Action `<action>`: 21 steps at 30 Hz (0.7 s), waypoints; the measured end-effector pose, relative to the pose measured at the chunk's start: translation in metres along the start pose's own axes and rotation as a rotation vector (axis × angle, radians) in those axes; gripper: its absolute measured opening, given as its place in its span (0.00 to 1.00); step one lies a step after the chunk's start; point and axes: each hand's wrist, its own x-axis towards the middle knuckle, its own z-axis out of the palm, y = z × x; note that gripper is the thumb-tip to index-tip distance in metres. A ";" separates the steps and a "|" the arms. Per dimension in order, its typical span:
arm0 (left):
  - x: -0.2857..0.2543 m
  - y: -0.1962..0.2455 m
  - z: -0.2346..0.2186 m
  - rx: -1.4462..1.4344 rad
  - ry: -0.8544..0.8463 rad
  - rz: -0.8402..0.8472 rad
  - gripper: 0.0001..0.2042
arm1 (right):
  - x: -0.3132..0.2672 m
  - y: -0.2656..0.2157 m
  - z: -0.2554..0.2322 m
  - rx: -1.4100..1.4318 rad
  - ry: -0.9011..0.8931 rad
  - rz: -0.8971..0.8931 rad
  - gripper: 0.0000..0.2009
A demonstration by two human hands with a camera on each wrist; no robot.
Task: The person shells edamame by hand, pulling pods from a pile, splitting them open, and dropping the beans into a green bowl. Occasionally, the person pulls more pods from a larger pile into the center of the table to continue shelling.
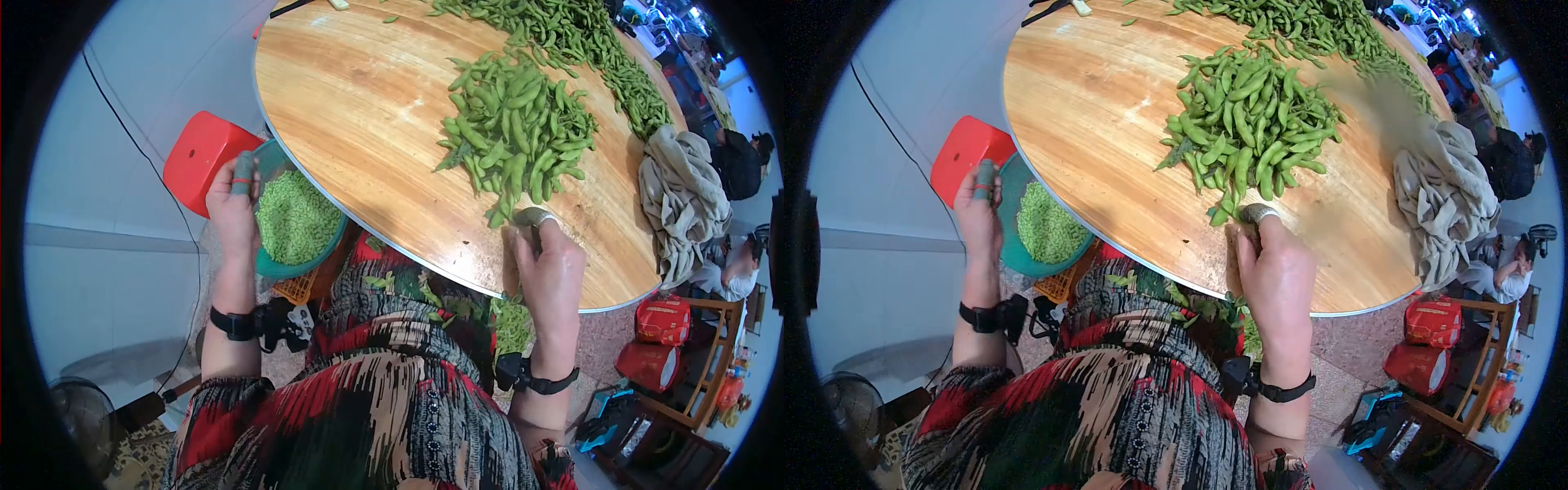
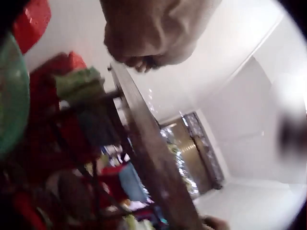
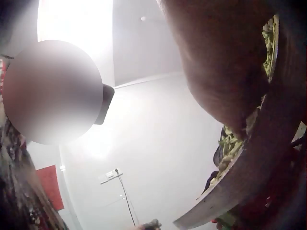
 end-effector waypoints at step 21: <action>-0.088 0.057 0.164 0.571 -1.011 0.578 0.11 | -0.017 0.004 0.002 0.250 0.152 -0.059 0.07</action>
